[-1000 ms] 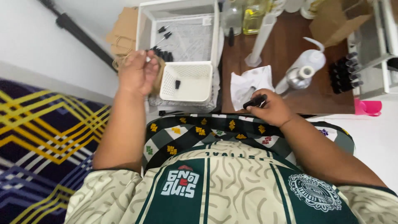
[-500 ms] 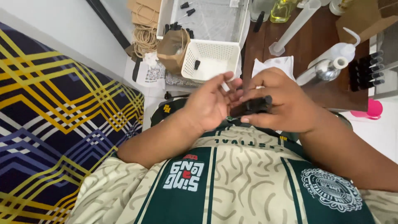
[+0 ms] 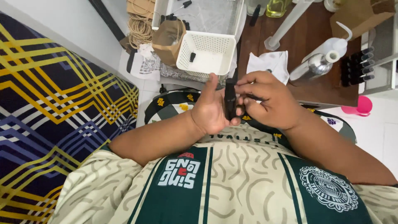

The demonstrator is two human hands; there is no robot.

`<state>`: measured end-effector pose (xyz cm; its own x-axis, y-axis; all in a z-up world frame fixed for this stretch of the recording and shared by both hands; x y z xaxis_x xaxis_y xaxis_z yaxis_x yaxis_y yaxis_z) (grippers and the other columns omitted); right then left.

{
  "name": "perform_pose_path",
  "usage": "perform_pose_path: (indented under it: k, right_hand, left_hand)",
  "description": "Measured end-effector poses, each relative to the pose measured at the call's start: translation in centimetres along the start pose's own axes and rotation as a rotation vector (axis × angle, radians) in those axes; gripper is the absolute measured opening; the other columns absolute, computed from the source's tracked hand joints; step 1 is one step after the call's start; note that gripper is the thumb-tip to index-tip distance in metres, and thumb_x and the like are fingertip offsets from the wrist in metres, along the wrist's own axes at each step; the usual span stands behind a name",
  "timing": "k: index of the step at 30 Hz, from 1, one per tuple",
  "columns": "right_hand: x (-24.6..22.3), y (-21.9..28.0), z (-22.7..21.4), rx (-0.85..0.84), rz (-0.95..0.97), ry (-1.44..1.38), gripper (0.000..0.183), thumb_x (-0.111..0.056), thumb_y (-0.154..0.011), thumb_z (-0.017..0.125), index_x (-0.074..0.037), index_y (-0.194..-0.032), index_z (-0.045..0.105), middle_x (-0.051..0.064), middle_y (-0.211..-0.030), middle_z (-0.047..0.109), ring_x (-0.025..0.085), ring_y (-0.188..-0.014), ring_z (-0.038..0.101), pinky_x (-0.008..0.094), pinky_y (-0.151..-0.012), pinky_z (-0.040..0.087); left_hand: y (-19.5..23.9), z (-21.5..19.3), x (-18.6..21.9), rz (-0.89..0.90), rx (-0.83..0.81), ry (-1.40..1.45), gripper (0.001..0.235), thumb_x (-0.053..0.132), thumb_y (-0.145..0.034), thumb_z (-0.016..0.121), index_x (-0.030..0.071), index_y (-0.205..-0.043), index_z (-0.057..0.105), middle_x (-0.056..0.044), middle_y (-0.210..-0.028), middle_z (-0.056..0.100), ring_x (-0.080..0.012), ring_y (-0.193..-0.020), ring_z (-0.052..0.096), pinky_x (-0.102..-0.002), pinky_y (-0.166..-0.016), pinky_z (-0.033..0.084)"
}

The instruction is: Assembling perfume sprayer components and filling bottles using a syringe

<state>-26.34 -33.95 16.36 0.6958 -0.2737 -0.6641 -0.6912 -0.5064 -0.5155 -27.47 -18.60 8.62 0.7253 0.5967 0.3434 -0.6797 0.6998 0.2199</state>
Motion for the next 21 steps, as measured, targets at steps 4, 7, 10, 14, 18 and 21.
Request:
perform_pose_path:
  k: [4,7,10,14,18,21]
  right_hand:
    - [0.7,1.1,-1.1,0.037,0.04,0.008,0.038,-0.019,-0.08,0.083,-0.006,-0.115,0.077,0.02,-0.118,0.067,0.039,-0.101,0.069,0.047,-0.084,0.053]
    - [0.9,1.9,-1.8,0.14,0.037,0.012,0.039,-0.016,-0.078,0.088,-0.003,-0.113,0.077,0.02,-0.119,0.067,0.033,-0.094,0.07,0.041,-0.082,0.056]
    - [1.5,2.5,-2.2,0.144,0.04,0.047,0.035,-0.015,-0.08,0.088,-0.006,-0.112,0.079,0.017,-0.119,0.066,0.03,-0.094,0.07,0.04,-0.081,0.056]
    - [2.4,3.0,-3.2,0.145,0.103,-0.021,0.021,-0.001,-0.081,0.081,-0.003,-0.102,0.077,0.019,-0.113,0.067,0.03,-0.084,0.071,0.04,-0.075,0.058]
    - [3.4,3.8,-3.5,0.153,0.207,-0.049,0.011,0.003,-0.085,0.077,0.0,-0.095,0.075,0.019,-0.111,0.068,0.032,-0.088,0.072,0.037,-0.071,0.058]
    - [3.8,3.9,-3.8,0.148,0.23,-0.053,0.009,0.002,-0.086,0.077,-0.001,-0.095,0.074,0.018,-0.114,0.068,0.033,-0.093,0.072,0.037,-0.074,0.058]
  left_hand:
    - [-1.7,-0.5,-1.8,0.155,0.23,-0.246,0.041,0.007,-0.081,0.084,0.006,-0.113,0.058,-0.009,-0.088,0.06,-0.0262,-0.066,0.058,-0.034,-0.045,0.044]
    - [-2.9,-0.5,-2.5,0.277,0.166,-0.362,0.06,-0.012,-0.079,0.075,0.0,-0.135,0.054,-0.012,-0.095,0.062,-0.0195,-0.066,0.063,-0.029,-0.044,0.052]
    - [-3.4,0.1,-2.6,0.245,0.152,-0.302,0.047,-0.005,-0.086,0.066,0.0,-0.132,0.059,-0.012,-0.095,0.059,-0.0241,-0.075,0.065,-0.033,-0.05,0.056]
    - [-3.6,2.7,-2.4,0.237,0.159,-0.309,0.045,0.002,-0.086,0.063,-0.008,-0.129,0.06,-0.013,-0.095,0.063,-0.0224,-0.08,0.068,-0.031,-0.06,0.061]
    - [-4.9,1.5,-3.0,0.26,0.082,-0.266,0.057,0.009,-0.09,0.066,-0.013,-0.141,0.051,-0.019,-0.106,0.068,-0.026,-0.093,0.071,-0.041,-0.077,0.065]
    - [-4.9,1.1,-3.0,0.22,0.067,-0.202,0.062,0.011,-0.09,0.063,-0.014,-0.144,0.047,-0.019,-0.111,0.07,-0.0245,-0.099,0.073,-0.042,-0.087,0.064]
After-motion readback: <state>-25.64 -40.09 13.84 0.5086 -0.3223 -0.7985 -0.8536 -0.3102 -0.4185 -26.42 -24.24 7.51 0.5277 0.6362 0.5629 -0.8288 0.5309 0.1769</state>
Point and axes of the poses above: each hand's wrist, its own y-axis away from the middle knuckle, its own z-axis out of the palm, x = y × z, the point moved 4 cm from there along -y, towards the middle knuckle
